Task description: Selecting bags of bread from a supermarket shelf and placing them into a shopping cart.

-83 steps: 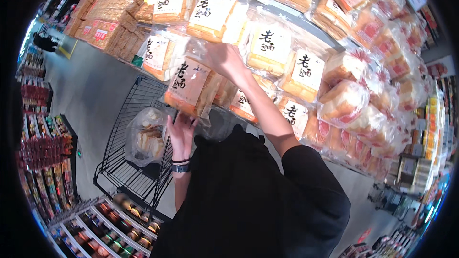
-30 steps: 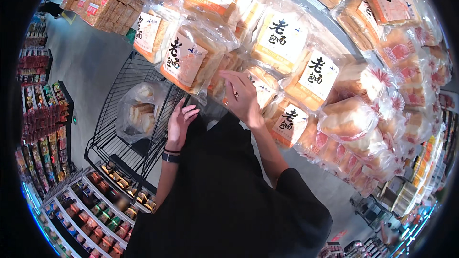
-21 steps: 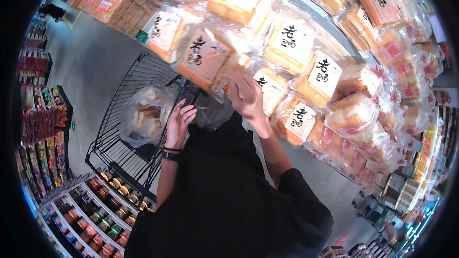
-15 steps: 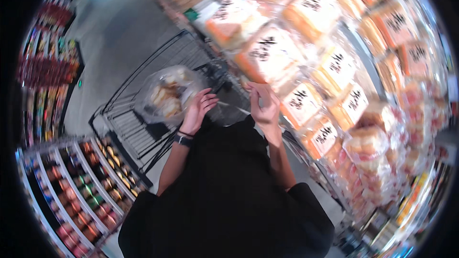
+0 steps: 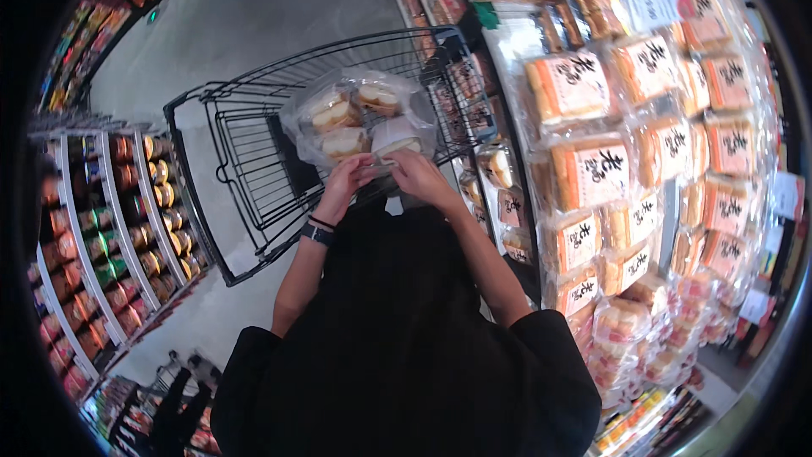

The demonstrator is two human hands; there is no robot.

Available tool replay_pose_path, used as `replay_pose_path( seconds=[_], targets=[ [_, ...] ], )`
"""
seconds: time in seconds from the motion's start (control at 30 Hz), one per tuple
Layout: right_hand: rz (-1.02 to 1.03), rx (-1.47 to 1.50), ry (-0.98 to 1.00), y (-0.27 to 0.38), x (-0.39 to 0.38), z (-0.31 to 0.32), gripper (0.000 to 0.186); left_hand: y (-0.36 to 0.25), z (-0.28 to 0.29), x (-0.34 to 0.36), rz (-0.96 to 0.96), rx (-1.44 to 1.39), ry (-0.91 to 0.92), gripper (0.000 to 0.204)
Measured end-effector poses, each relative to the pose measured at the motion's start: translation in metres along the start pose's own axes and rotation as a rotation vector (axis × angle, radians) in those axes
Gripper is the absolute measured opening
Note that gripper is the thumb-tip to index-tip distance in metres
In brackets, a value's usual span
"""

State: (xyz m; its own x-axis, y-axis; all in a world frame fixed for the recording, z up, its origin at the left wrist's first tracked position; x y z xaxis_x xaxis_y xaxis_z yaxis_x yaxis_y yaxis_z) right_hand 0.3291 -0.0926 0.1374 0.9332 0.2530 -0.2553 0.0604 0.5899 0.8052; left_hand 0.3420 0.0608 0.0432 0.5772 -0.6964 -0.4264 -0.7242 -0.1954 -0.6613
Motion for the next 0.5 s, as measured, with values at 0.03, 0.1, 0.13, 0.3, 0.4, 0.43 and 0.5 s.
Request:
replay_pose_path(
  seconds=[0.03, 0.1, 0.13, 0.3, 0.4, 0.43, 0.5],
  targets=[
    [0.072, -0.051, 0.025, -0.002, 0.023, -0.019, 0.028, 0.003, 0.025, -0.007, 0.01, 0.015, -0.07, 0.044],
    [0.028, -0.116, 0.05, -0.044, 0.065, -0.055, 0.029, 0.008, 0.055, -0.009, 0.028, -0.001, -0.073, 0.044],
    [-0.02, -0.182, 0.043, -0.062, 0.079, -0.062, 0.03, 0.006, 0.063, -0.008, 0.045, -0.003, -0.1, 0.044],
    [-0.343, -0.403, 0.201, -0.115, 0.101, -0.096, 0.03, 0.013, 0.107, -0.005, 0.089, 0.017, -0.198, 0.045],
    [-0.482, -0.561, 0.256, -0.155, 0.076, -0.092, 0.029, 0.011, 0.116, -0.001, 0.086, 0.087, -0.196, 0.045],
    [-0.54, -0.595, 0.262, -0.169, 0.065, -0.088, 0.028, 0.012, 0.116, 0.0, 0.104, 0.124, -0.166, 0.045],
    [-0.556, -0.633, 0.282, -0.185, 0.048, -0.08, 0.028, 0.019, 0.116, 0.005, 0.131, 0.159, -0.119, 0.044]
  ],
)
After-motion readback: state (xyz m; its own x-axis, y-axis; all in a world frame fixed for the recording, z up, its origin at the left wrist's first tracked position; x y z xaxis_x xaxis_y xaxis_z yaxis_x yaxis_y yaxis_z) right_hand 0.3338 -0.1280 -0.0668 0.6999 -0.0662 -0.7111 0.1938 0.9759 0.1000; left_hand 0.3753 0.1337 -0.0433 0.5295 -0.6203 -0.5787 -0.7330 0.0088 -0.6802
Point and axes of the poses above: each hand's wrist, its own x-axis towards the middle knuckle, its own z-axis out of the back of the hand, y = z × x, the point moved 10 cm from there along x, towards the middle knuckle, and after that the axes turned 12 degrees about y, right-handed, at the moved point
